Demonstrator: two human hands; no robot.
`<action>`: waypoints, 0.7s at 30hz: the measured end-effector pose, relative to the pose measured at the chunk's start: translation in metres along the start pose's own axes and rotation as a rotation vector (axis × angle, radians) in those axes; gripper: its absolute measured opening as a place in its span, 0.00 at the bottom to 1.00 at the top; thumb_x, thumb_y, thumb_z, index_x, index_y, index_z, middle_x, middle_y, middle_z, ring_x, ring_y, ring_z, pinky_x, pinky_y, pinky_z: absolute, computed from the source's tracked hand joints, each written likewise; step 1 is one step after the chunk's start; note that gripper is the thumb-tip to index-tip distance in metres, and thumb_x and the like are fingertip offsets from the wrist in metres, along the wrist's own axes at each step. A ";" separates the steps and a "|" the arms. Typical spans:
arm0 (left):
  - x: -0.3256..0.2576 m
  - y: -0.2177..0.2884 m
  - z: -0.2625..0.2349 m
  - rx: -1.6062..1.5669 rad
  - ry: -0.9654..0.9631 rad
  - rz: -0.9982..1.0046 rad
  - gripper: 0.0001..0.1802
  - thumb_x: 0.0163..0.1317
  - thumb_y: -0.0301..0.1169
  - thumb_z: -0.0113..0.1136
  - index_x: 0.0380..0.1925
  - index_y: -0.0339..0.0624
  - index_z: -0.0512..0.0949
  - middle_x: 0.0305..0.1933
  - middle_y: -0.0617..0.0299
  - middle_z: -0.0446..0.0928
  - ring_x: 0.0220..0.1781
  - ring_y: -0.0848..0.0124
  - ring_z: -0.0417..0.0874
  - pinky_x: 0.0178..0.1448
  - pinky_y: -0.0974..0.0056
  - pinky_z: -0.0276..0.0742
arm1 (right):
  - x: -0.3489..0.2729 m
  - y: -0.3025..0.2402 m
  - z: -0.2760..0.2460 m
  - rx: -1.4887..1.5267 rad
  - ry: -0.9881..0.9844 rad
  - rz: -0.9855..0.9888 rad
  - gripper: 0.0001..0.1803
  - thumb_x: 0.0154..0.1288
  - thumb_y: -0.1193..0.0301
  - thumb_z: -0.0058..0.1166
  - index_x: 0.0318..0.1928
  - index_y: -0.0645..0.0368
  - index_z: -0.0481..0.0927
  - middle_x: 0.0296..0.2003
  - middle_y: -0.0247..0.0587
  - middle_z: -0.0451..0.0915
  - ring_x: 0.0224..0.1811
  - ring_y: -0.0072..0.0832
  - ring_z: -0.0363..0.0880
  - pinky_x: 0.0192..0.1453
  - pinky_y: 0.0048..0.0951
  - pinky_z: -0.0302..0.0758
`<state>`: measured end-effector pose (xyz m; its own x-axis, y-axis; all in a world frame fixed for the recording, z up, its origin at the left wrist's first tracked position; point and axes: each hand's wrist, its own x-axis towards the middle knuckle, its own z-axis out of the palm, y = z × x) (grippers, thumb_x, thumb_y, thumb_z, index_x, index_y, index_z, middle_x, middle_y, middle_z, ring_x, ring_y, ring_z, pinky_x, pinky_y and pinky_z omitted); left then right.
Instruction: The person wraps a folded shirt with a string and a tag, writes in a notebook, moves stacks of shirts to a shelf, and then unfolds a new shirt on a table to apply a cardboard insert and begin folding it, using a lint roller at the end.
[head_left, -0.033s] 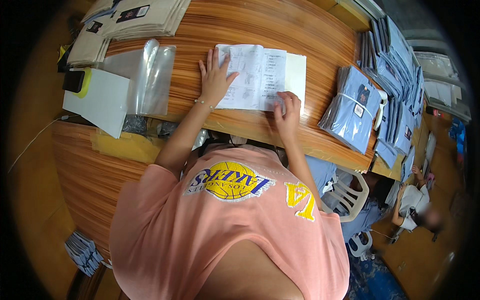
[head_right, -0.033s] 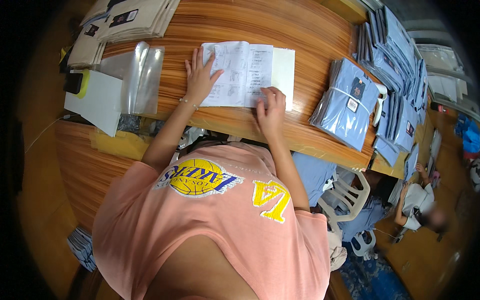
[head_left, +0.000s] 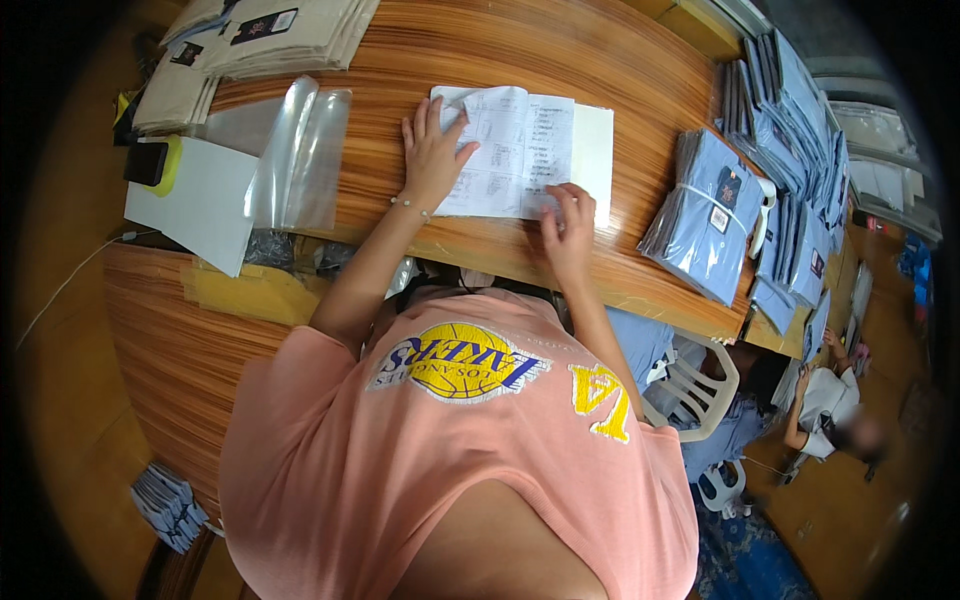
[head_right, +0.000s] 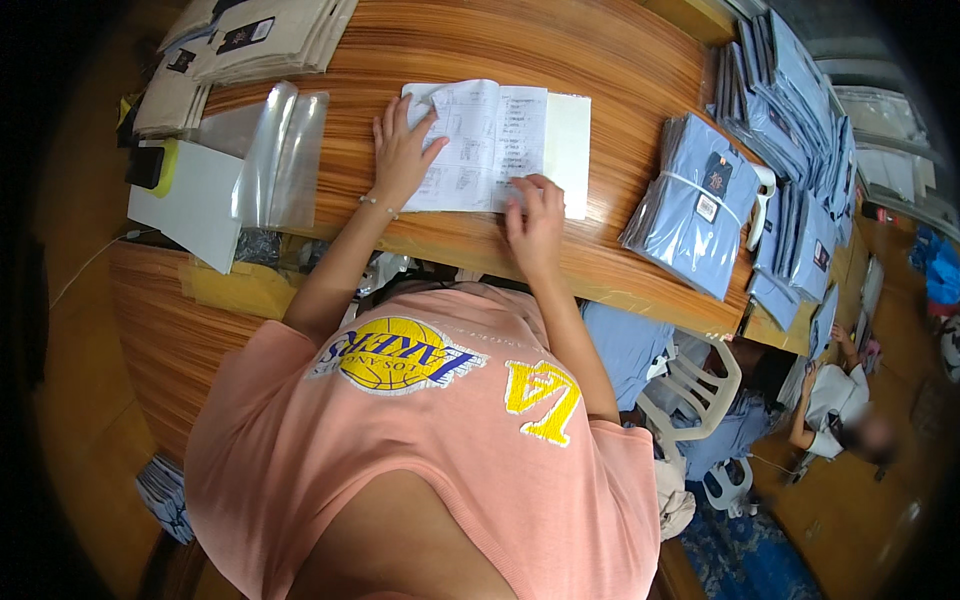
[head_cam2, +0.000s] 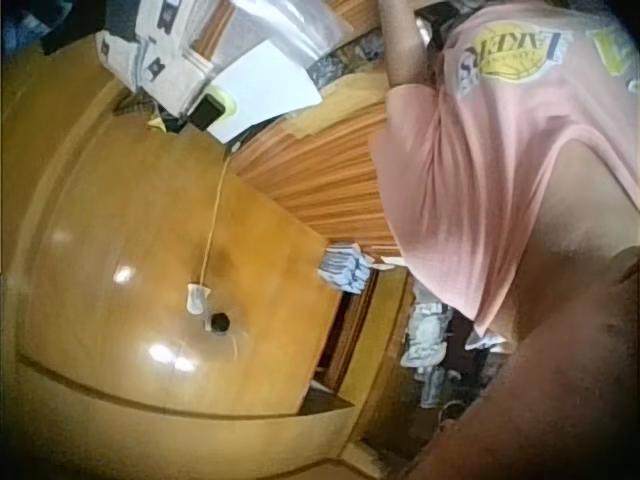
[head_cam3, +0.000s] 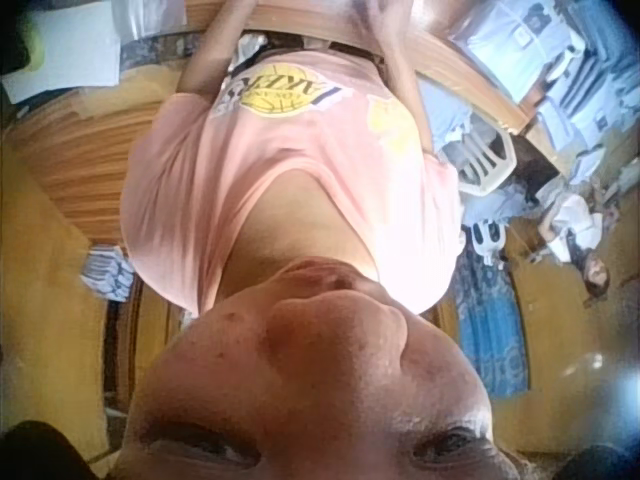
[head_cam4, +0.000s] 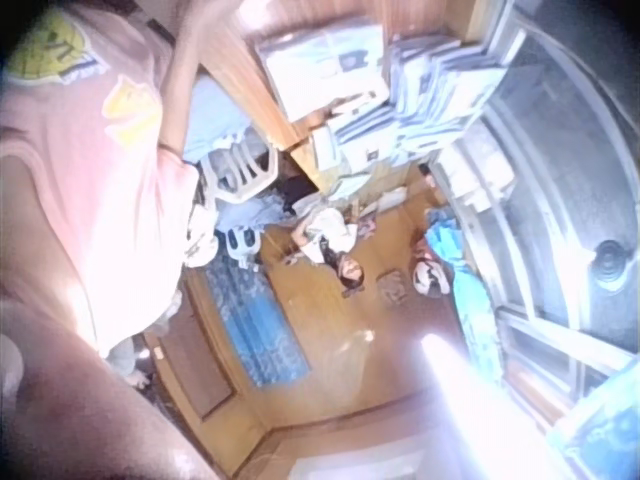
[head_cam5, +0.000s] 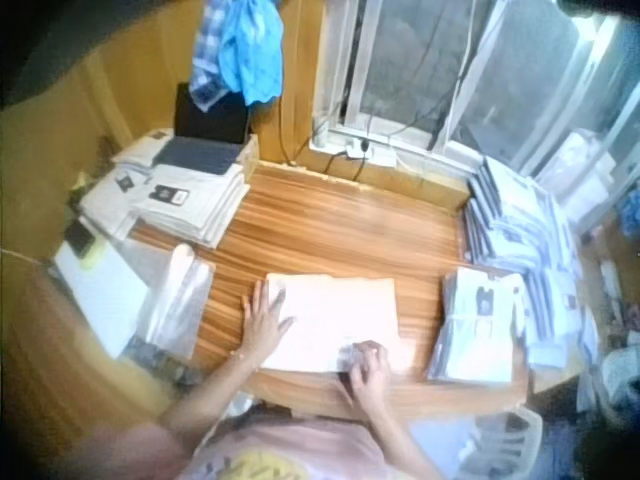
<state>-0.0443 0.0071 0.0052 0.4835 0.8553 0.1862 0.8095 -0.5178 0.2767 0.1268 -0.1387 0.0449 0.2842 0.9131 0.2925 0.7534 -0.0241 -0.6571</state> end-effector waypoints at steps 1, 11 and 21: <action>0.004 0.006 -0.011 -0.011 -0.023 0.045 0.30 0.61 0.42 0.53 0.62 0.45 0.61 0.63 0.44 0.60 0.63 0.54 0.62 0.61 0.45 0.58 | -0.003 -0.007 0.004 0.026 -0.020 -0.007 0.13 0.53 0.77 0.52 0.42 0.62 0.76 0.43 0.49 0.72 0.48 0.45 0.68 0.51 0.39 0.66; 0.074 0.073 -0.023 -0.848 -0.408 0.159 0.27 0.59 0.24 0.51 0.60 0.45 0.61 0.49 0.47 0.74 0.30 0.67 0.77 0.38 0.64 0.74 | -0.004 -0.063 0.033 0.201 -0.515 -0.411 0.11 0.51 0.75 0.55 0.37 0.61 0.76 0.36 0.46 0.73 0.38 0.43 0.73 0.44 0.39 0.70; 0.084 0.148 -0.065 -1.372 -0.350 0.534 0.27 0.61 0.30 0.53 0.61 0.42 0.60 0.61 0.56 0.66 0.57 0.67 0.71 0.58 0.61 0.68 | 0.048 0.029 0.051 -0.172 -0.157 0.032 0.13 0.56 0.65 0.52 0.39 0.59 0.77 0.36 0.49 0.77 0.39 0.43 0.76 0.40 0.41 0.70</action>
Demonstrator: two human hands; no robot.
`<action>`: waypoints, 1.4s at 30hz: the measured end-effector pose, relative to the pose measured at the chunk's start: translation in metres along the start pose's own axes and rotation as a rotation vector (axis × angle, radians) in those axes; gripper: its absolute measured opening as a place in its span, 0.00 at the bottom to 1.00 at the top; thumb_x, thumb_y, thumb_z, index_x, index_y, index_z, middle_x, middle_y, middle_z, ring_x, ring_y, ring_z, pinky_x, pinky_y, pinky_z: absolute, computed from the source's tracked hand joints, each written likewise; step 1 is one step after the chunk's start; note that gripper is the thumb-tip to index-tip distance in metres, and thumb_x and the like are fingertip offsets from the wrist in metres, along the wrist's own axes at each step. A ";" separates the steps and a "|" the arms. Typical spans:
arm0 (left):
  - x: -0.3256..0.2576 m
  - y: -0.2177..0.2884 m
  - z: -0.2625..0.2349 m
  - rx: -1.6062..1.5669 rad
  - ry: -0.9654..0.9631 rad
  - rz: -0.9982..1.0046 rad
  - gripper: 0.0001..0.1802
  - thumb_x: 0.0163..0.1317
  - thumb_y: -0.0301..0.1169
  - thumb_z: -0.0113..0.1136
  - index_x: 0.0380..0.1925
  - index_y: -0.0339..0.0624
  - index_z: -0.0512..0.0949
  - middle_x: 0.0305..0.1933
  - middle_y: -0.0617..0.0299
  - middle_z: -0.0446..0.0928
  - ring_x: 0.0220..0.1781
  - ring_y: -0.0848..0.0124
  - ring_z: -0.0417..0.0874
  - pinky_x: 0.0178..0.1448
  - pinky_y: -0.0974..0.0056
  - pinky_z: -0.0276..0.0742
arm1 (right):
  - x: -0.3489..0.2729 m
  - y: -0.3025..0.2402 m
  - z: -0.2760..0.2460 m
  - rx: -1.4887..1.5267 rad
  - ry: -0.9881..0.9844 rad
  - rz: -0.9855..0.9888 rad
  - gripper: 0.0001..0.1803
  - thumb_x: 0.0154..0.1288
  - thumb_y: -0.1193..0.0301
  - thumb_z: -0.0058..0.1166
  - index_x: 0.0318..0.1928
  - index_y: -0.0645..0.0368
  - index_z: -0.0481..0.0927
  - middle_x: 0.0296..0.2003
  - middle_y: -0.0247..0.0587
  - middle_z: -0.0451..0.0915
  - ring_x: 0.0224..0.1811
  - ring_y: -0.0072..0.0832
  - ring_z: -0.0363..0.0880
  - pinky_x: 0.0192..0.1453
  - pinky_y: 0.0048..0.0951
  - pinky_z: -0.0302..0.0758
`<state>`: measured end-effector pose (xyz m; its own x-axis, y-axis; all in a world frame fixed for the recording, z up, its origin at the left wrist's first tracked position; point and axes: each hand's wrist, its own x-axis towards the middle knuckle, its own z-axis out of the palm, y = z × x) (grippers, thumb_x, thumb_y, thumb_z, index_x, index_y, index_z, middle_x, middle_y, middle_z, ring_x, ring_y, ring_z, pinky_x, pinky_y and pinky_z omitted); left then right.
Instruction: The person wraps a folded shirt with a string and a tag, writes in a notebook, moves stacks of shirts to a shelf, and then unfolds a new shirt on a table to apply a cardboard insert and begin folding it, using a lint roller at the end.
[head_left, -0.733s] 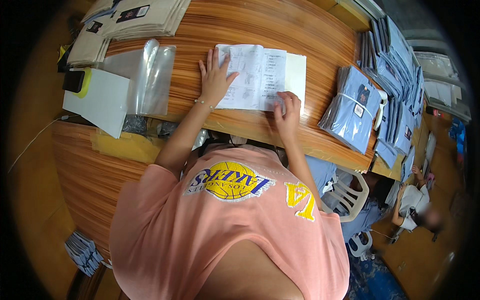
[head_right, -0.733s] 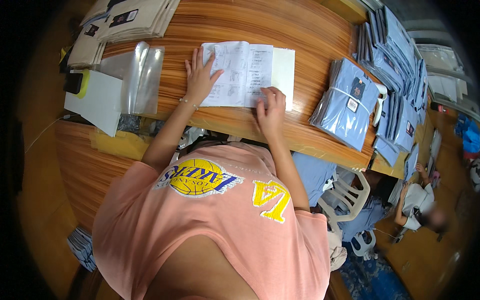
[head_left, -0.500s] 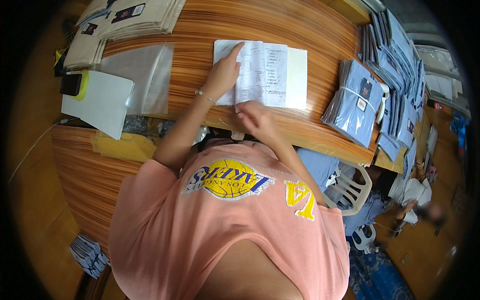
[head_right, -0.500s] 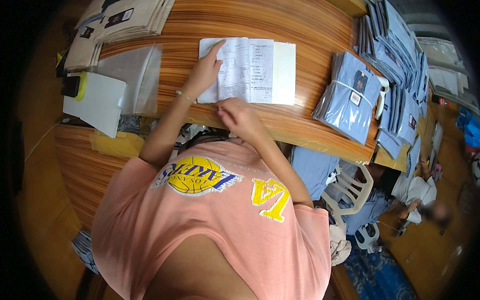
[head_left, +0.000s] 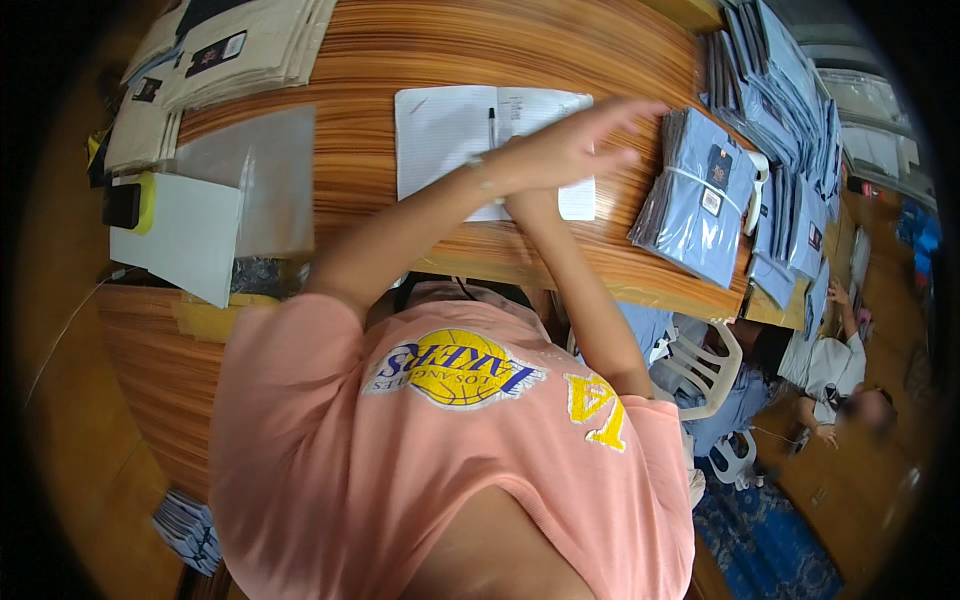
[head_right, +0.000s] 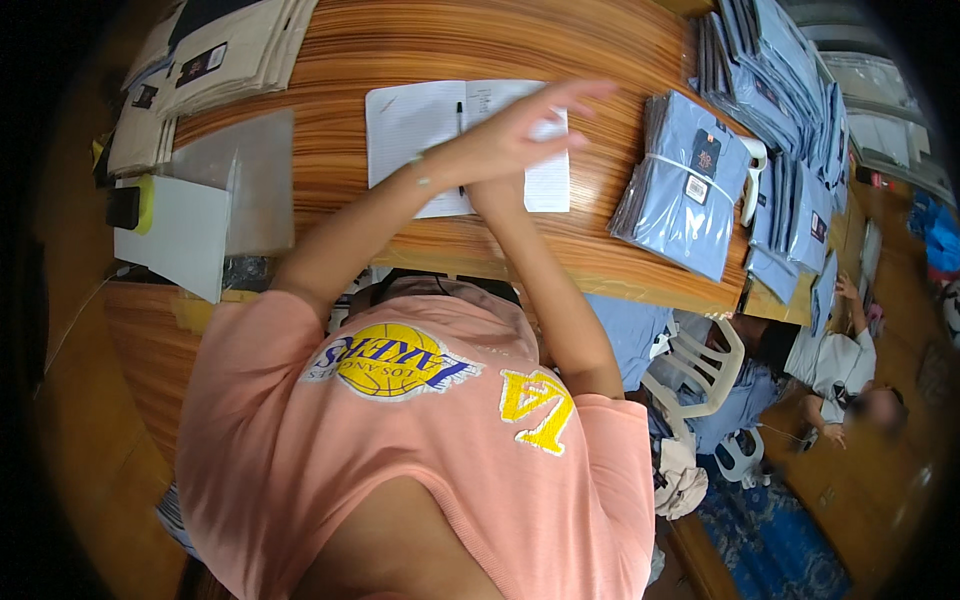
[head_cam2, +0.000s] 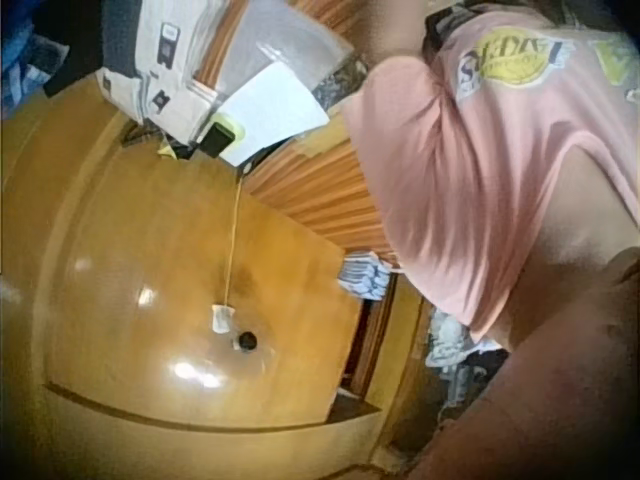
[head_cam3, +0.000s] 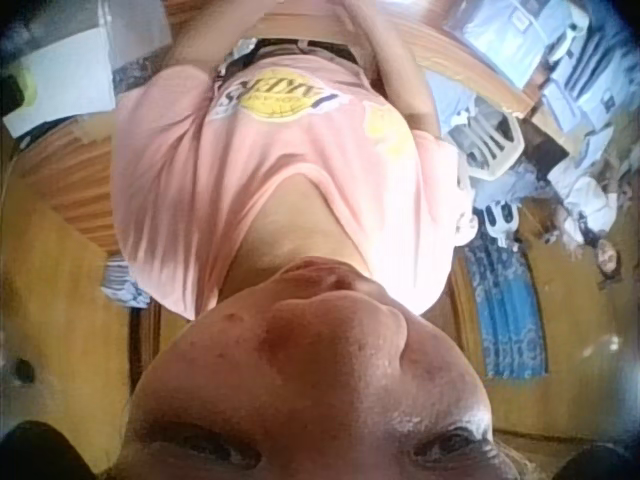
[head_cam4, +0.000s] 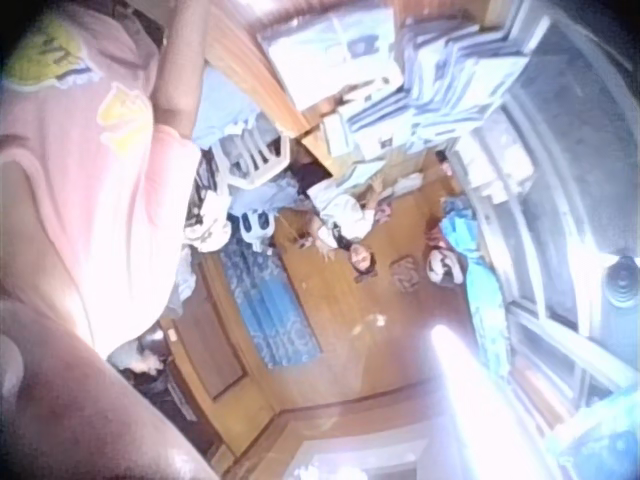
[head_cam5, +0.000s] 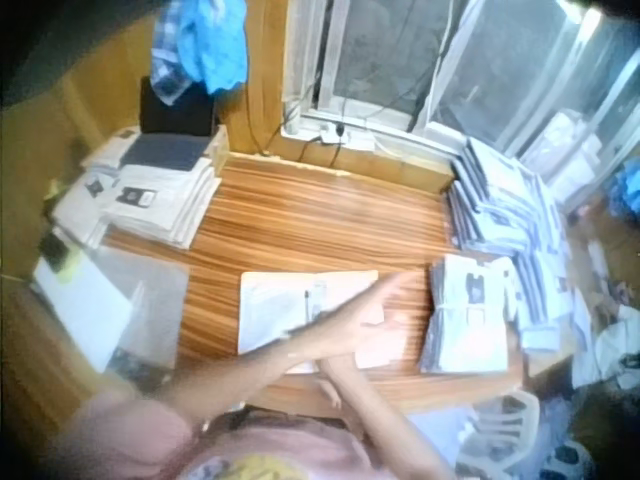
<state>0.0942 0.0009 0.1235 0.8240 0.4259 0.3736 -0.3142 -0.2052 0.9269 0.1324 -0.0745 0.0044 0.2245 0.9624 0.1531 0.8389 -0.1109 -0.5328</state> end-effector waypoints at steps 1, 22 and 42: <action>-0.007 -0.008 -0.015 0.015 0.120 0.022 0.24 0.61 0.30 0.53 0.58 0.41 0.64 0.59 0.58 0.68 0.57 0.69 0.71 0.57 0.62 0.67 | 0.004 0.006 0.002 -0.061 0.013 0.025 0.13 0.58 0.63 0.51 0.39 0.59 0.77 0.35 0.49 0.78 0.39 0.44 0.77 0.40 0.41 0.71; -0.089 -0.094 0.022 1.075 -0.102 -0.307 0.34 0.52 0.46 0.58 0.59 0.48 0.65 0.65 0.52 0.57 0.67 0.52 0.56 0.67 0.46 0.52 | 0.044 0.075 -0.025 1.089 0.374 0.486 0.07 0.58 0.77 0.54 0.38 0.64 0.75 0.31 0.36 0.77 0.33 0.19 0.72 0.40 0.19 0.69; -0.051 -0.118 0.000 1.101 -0.102 -0.262 0.25 0.49 0.54 0.58 0.45 0.57 0.77 0.68 0.55 0.54 0.68 0.54 0.52 0.63 0.38 0.50 | 0.047 0.102 -0.021 0.456 0.313 0.168 0.03 0.44 0.80 0.54 0.24 0.64 0.74 0.24 0.43 0.76 0.25 0.29 0.73 0.29 0.25 0.70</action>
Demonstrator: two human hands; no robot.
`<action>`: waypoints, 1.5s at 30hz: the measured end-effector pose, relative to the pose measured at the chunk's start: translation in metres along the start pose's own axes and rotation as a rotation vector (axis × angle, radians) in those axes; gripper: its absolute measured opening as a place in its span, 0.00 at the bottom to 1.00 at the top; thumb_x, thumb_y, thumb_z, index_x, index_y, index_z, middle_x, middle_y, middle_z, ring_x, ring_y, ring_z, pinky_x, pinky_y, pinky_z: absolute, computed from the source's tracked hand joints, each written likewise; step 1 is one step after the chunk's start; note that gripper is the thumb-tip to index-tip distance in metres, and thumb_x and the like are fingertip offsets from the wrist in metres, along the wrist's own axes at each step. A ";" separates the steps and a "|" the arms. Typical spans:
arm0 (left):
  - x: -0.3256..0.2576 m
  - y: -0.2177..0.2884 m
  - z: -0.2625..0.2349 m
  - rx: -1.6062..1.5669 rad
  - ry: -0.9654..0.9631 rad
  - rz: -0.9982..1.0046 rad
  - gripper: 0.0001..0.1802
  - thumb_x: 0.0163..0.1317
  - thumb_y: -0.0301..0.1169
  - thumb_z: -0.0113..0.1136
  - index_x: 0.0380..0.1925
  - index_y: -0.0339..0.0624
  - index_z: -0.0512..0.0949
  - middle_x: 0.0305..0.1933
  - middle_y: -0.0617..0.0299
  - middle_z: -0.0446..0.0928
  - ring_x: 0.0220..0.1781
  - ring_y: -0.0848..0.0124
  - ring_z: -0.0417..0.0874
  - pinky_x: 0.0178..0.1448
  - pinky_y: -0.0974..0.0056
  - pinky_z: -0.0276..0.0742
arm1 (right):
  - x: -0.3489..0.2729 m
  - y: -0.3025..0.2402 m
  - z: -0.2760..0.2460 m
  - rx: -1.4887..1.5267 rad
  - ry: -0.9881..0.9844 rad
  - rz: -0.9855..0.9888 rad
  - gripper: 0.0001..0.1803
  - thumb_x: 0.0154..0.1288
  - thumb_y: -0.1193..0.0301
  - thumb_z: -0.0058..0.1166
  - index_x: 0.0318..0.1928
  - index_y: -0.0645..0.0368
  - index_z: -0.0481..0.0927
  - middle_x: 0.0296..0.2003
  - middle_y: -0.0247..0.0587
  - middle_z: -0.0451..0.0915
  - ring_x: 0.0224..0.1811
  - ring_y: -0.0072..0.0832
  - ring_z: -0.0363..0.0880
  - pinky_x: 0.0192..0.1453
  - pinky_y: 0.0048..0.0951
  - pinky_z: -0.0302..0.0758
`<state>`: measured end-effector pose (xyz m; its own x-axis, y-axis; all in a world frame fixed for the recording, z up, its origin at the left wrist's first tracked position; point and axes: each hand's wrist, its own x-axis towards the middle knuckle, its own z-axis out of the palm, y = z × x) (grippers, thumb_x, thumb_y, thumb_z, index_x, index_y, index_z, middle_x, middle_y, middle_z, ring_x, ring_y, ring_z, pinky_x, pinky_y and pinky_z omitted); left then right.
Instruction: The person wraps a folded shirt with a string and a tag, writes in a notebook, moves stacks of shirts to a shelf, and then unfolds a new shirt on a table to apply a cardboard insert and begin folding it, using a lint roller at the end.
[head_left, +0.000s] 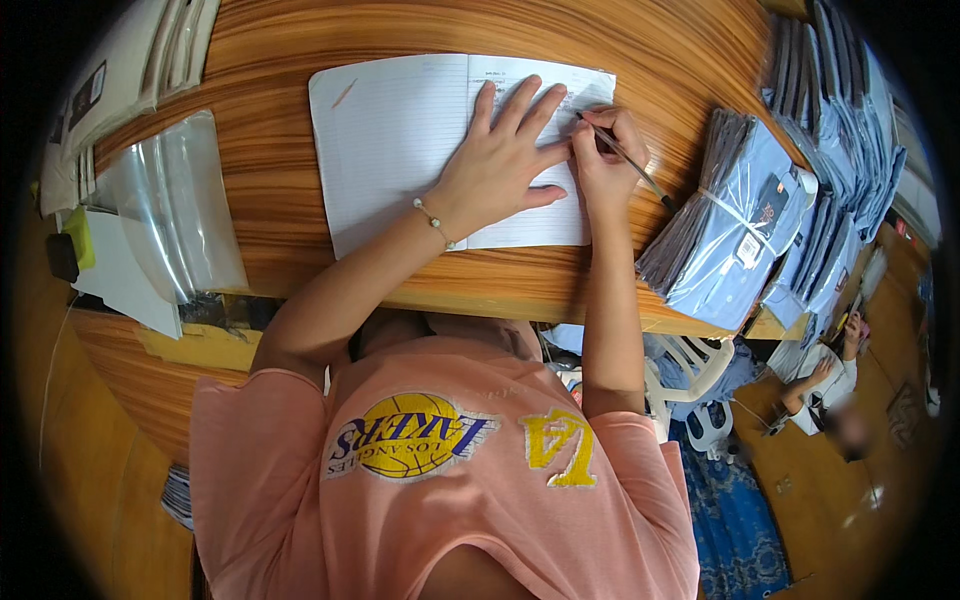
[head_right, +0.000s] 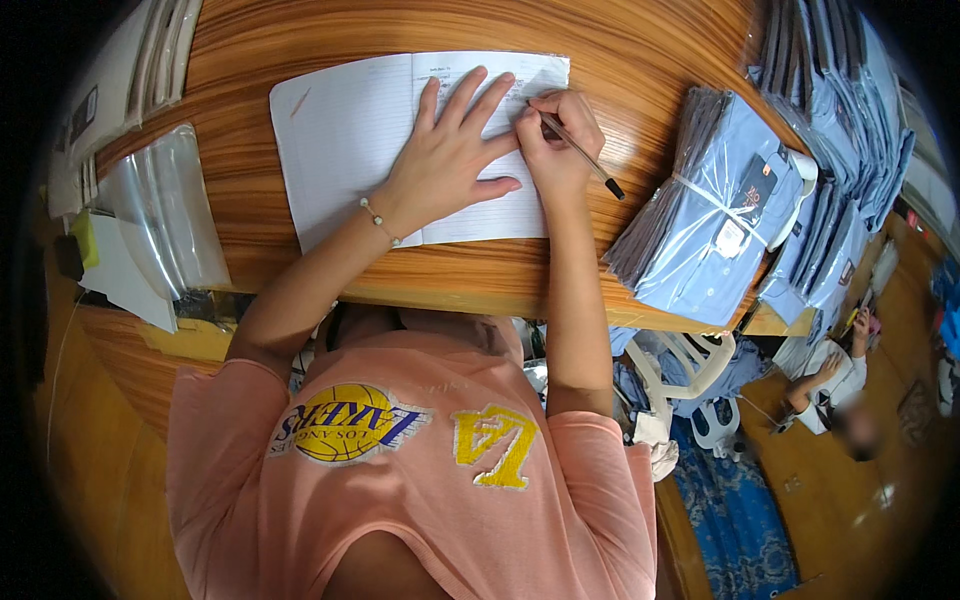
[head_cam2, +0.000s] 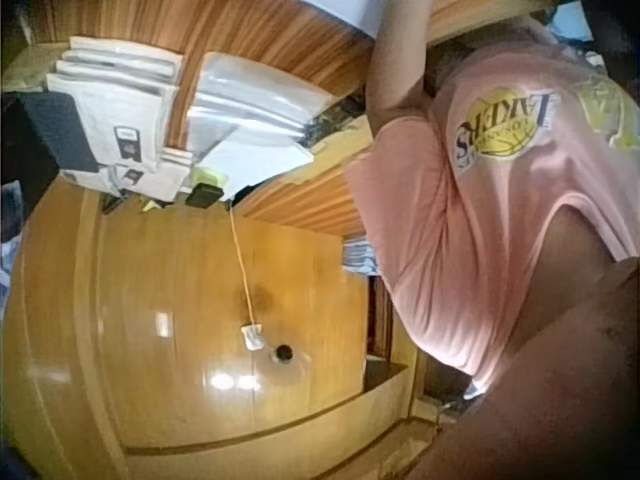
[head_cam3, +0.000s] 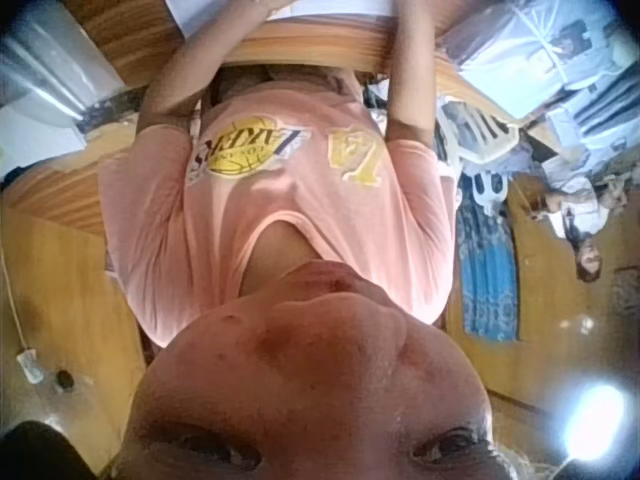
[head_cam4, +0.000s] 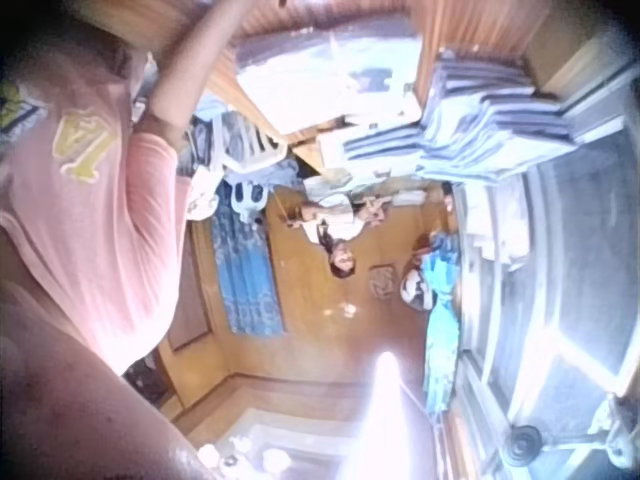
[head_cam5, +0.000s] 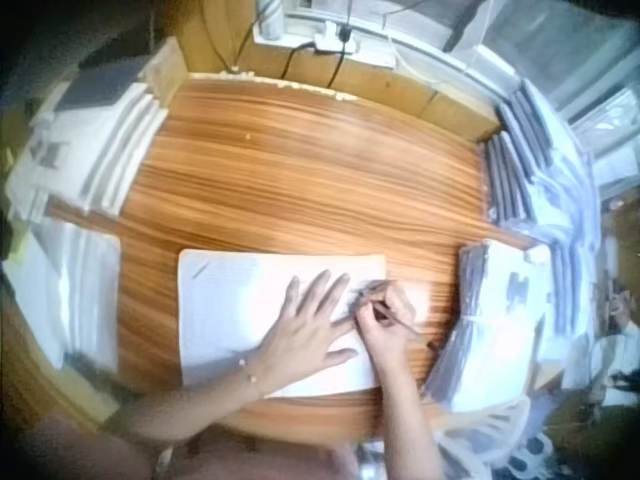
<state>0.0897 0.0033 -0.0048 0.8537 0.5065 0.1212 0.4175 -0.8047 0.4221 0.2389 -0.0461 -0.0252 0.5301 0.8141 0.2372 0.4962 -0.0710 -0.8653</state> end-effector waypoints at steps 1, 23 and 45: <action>0.000 0.000 0.000 -0.002 -0.005 0.002 0.25 0.49 0.54 0.58 0.44 0.57 0.77 0.68 0.55 0.54 0.68 0.54 0.52 0.63 0.38 0.50 | 0.000 0.002 0.000 -0.003 -0.001 -0.006 0.03 0.44 0.80 0.54 0.24 0.64 0.74 0.24 0.43 0.76 0.25 0.30 0.73 0.29 0.25 0.70; -0.004 0.001 0.001 0.005 0.056 0.022 0.23 0.51 0.52 0.59 0.44 0.55 0.78 0.67 0.53 0.54 0.69 0.52 0.51 0.65 0.39 0.50 | 0.001 -0.008 -0.005 0.053 -0.013 0.018 0.02 0.49 0.81 0.53 0.27 0.63 0.75 0.25 0.38 0.76 0.28 0.22 0.73 0.32 0.22 0.69; -0.134 -0.061 -0.091 -1.410 0.192 -1.006 0.33 0.61 0.45 0.52 0.60 0.36 0.60 0.56 0.53 0.66 0.57 0.67 0.68 0.57 0.64 0.64 | -0.075 -0.098 0.015 -0.401 -0.638 0.093 0.28 0.56 0.68 0.54 0.58 0.60 0.62 0.29 0.52 0.78 0.35 0.47 0.77 0.40 0.41 0.72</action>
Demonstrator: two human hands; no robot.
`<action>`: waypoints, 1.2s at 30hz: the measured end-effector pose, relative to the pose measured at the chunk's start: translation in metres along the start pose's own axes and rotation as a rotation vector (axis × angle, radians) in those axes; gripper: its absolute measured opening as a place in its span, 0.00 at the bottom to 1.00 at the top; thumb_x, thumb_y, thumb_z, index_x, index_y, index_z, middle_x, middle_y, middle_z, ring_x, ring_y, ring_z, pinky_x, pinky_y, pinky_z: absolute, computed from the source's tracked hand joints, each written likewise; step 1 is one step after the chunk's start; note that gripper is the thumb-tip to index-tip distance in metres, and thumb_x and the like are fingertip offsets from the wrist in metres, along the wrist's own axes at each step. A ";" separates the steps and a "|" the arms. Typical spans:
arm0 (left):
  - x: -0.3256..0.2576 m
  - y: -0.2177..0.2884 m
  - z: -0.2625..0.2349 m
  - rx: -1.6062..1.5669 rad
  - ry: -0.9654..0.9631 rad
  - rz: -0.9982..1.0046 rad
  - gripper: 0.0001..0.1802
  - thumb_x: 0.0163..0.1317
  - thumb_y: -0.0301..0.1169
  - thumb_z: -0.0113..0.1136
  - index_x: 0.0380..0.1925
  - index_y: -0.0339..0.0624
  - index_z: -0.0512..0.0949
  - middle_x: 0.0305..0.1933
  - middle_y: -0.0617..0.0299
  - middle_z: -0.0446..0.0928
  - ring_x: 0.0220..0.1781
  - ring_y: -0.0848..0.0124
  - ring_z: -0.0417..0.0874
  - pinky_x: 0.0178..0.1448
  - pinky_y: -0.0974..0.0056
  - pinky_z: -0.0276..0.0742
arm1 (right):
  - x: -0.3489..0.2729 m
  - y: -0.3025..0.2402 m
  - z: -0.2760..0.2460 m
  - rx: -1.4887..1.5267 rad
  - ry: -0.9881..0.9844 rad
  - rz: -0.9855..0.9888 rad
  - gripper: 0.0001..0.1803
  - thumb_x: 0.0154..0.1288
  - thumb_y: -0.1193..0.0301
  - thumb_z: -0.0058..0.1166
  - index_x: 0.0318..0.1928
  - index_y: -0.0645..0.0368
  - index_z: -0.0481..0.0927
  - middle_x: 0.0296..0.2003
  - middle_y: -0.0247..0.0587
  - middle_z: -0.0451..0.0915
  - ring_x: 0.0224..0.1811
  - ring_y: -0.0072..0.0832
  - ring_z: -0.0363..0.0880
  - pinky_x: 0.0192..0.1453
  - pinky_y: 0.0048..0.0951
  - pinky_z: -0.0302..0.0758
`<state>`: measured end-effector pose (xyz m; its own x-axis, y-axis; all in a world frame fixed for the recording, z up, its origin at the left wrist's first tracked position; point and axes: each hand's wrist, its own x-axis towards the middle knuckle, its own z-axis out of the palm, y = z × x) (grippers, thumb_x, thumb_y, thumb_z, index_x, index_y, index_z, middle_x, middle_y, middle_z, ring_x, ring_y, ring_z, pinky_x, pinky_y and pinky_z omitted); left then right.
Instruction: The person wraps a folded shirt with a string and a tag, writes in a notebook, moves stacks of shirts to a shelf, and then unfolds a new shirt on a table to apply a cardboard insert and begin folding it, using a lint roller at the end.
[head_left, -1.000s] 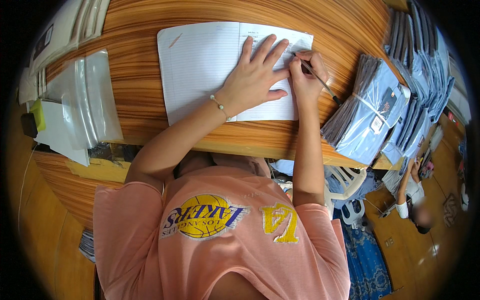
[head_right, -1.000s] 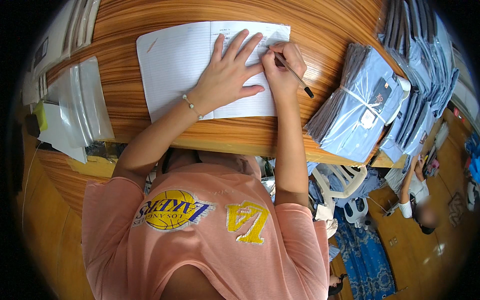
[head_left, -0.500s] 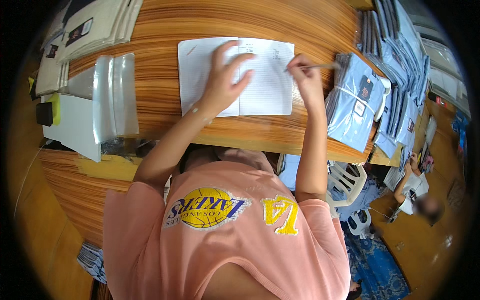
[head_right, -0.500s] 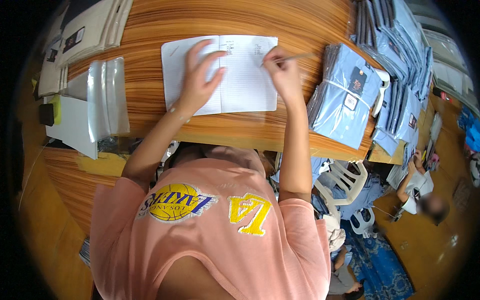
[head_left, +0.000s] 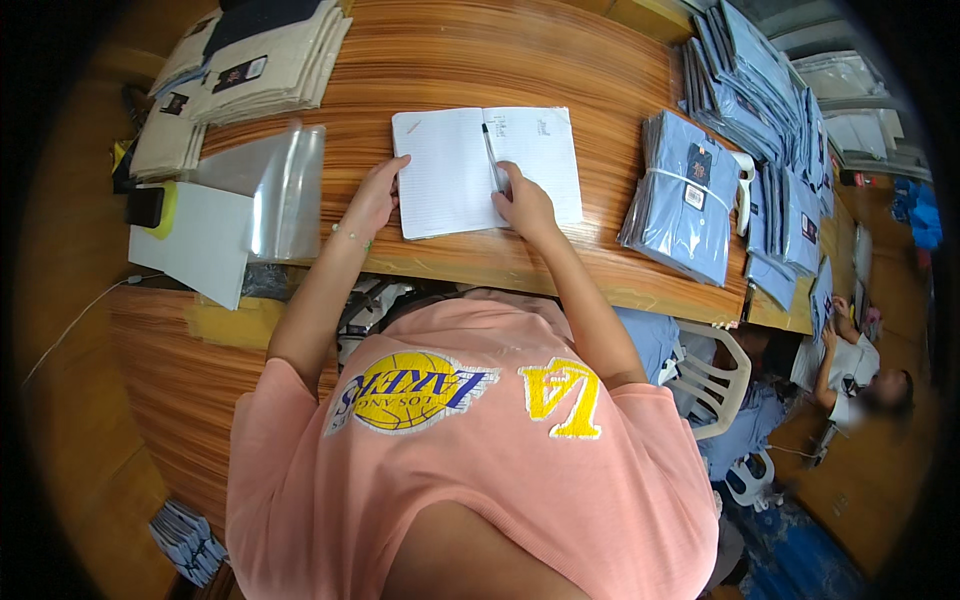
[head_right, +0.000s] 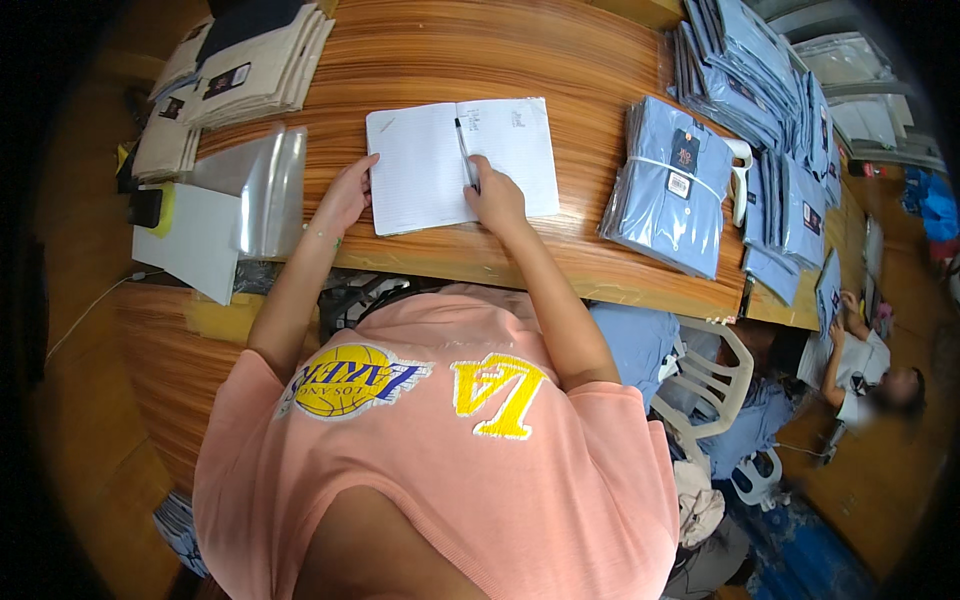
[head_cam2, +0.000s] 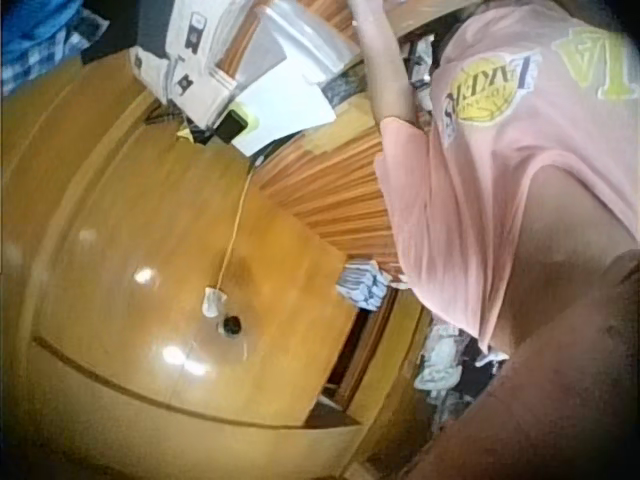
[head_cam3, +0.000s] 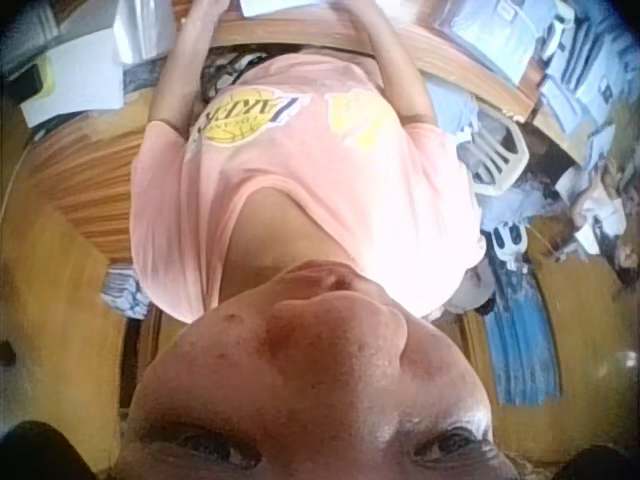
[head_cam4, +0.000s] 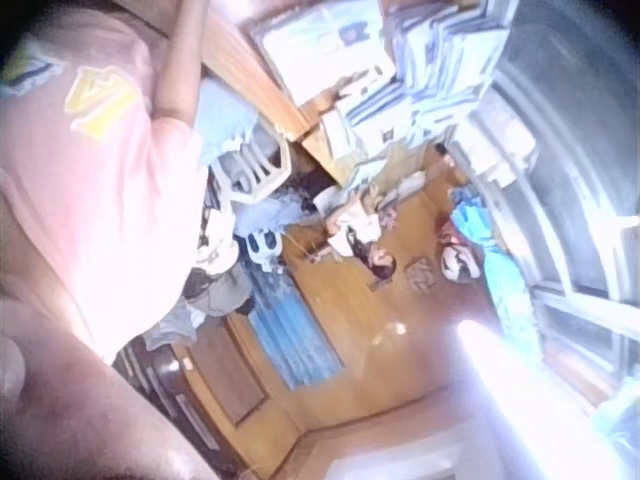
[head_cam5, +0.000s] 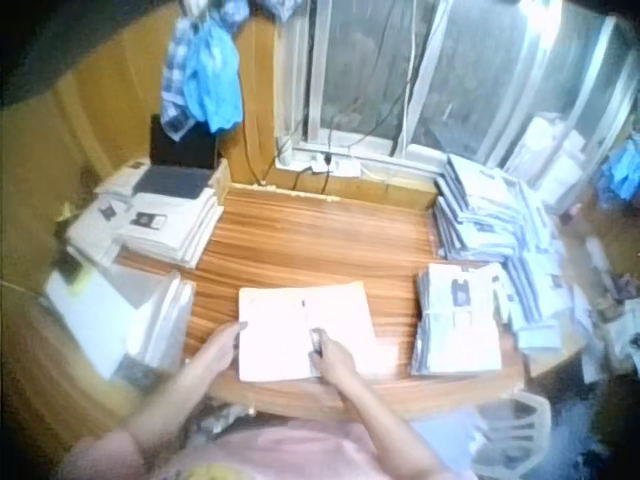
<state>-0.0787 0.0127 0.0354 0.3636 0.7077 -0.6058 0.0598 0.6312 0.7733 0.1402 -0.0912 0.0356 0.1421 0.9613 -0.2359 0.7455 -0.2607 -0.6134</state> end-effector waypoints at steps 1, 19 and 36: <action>0.001 0.002 0.000 0.003 -0.024 0.005 0.33 0.61 0.47 0.51 0.60 0.36 0.61 0.55 0.53 0.67 0.56 0.67 0.68 0.57 0.64 0.64 | -0.003 0.002 0.003 -0.014 0.021 -0.035 0.29 0.57 0.68 0.53 0.59 0.60 0.61 0.30 0.53 0.78 0.36 0.47 0.76 0.40 0.42 0.72; 0.043 -0.069 0.218 1.637 -0.052 0.924 0.46 0.53 0.60 0.49 0.67 0.49 0.50 0.72 0.48 0.42 0.73 0.47 0.39 0.63 0.27 0.33 | -0.184 0.073 -0.190 0.141 -0.214 -0.178 0.26 0.57 0.65 0.55 0.55 0.66 0.69 0.46 0.57 0.75 0.45 0.44 0.76 0.50 0.37 0.71; 0.196 0.111 0.135 0.950 0.307 1.155 0.26 0.63 0.30 0.48 0.59 0.31 0.58 0.62 0.43 0.60 0.62 0.54 0.62 0.63 0.56 0.61 | -0.140 0.213 -0.230 0.119 0.907 0.171 0.17 0.60 0.63 0.52 0.45 0.61 0.77 0.43 0.50 0.76 0.47 0.40 0.73 0.55 0.37 0.66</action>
<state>0.1243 0.1784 0.0274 0.4343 0.7668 0.4726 0.4870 -0.6412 0.5930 0.4288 -0.2606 0.1114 0.7358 0.5975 0.3188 0.6032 -0.3643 -0.7095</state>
